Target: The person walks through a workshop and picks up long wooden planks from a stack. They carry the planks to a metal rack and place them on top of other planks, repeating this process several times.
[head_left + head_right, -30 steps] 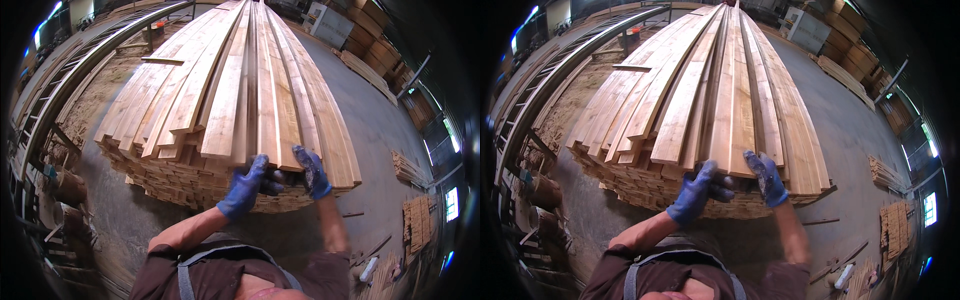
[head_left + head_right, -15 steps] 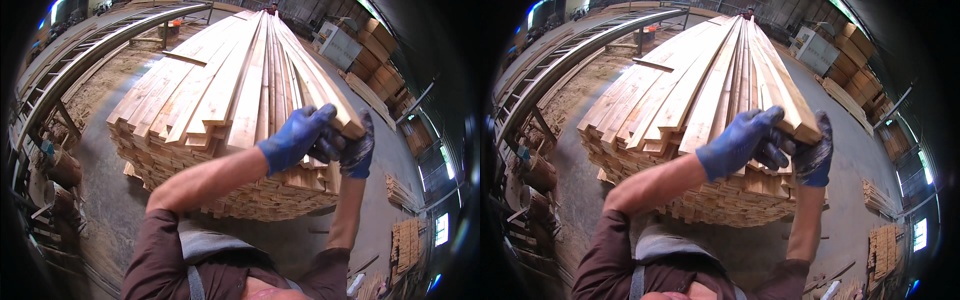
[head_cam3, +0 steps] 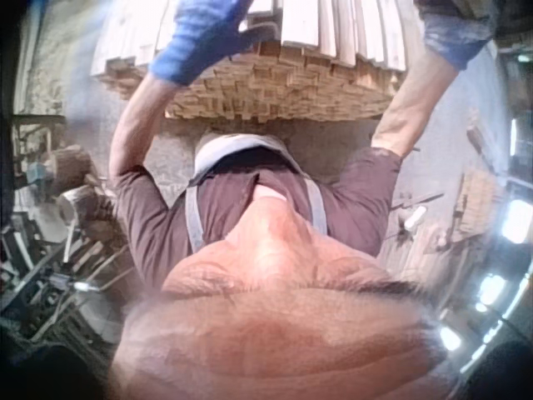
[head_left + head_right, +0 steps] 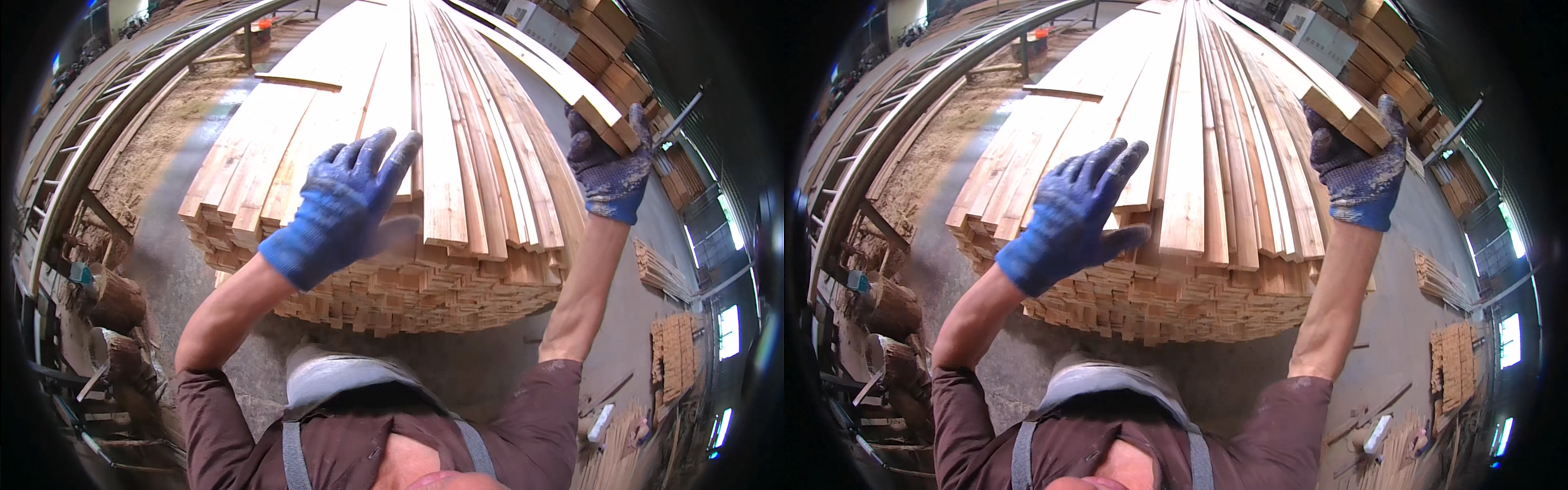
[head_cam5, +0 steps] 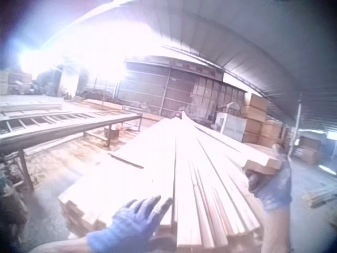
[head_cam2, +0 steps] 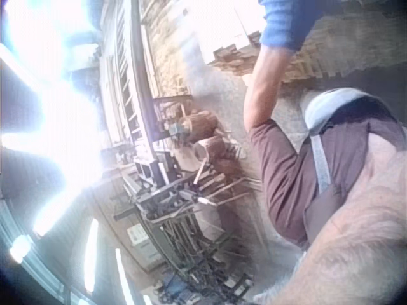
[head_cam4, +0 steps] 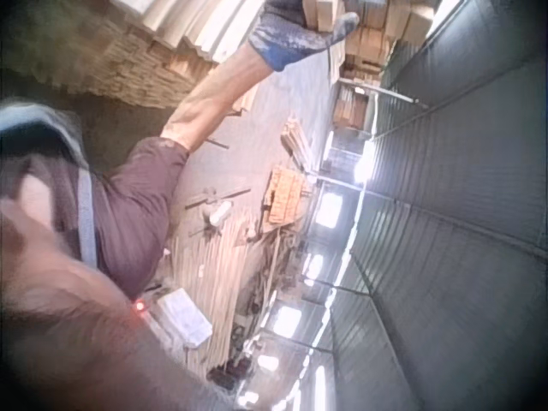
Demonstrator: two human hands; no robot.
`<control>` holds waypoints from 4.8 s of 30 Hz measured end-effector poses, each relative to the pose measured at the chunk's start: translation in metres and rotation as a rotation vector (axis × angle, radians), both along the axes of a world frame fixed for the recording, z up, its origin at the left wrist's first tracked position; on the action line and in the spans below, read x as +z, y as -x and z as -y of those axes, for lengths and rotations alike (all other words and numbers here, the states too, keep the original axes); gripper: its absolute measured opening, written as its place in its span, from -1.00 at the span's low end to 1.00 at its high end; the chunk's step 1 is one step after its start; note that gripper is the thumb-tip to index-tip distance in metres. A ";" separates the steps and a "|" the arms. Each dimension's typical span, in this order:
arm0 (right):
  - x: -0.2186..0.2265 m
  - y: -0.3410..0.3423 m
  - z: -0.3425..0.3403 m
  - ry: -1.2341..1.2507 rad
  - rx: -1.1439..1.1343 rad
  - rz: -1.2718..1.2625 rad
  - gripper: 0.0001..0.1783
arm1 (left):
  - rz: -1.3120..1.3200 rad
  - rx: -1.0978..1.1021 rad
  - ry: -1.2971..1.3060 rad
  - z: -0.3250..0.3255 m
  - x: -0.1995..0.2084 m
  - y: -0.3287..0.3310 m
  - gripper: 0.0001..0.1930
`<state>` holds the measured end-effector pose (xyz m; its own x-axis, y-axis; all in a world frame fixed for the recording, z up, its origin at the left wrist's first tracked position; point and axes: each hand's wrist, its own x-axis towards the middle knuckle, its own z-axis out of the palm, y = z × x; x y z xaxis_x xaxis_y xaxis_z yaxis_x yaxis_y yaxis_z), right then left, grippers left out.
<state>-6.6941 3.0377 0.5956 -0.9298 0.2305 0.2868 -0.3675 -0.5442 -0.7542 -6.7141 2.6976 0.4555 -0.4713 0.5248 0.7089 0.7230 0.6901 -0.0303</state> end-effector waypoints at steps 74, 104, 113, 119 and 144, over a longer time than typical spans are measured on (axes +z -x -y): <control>-0.197 0.106 0.302 -1.003 -0.539 0.446 -0.46 | 2.292 -0.825 -1.084 0.156 -0.126 0.205 -0.40; -0.178 0.196 0.369 -0.616 -0.646 0.263 -0.74 | 1.971 -1.025 -1.338 0.180 -0.072 0.295 -0.40; -0.250 0.251 0.358 -0.414 -0.656 0.231 -0.57 | 2.152 -1.209 -1.392 0.180 -0.126 0.346 -0.42; -0.254 0.239 0.368 -0.424 -0.773 0.270 -0.63 | 2.295 -0.964 -1.338 0.174 -0.137 0.337 -0.46; -0.173 0.260 0.823 -0.690 -0.317 0.231 -0.26 | 1.842 -0.835 -1.476 0.657 -0.088 0.365 -0.41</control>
<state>-6.9540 2.2149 0.4227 -0.9029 0.3350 0.2692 -0.2198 0.1783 -0.9591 -7.0794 2.0411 0.3672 -0.7848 0.6177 -0.0506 -0.5068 -0.5925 0.6262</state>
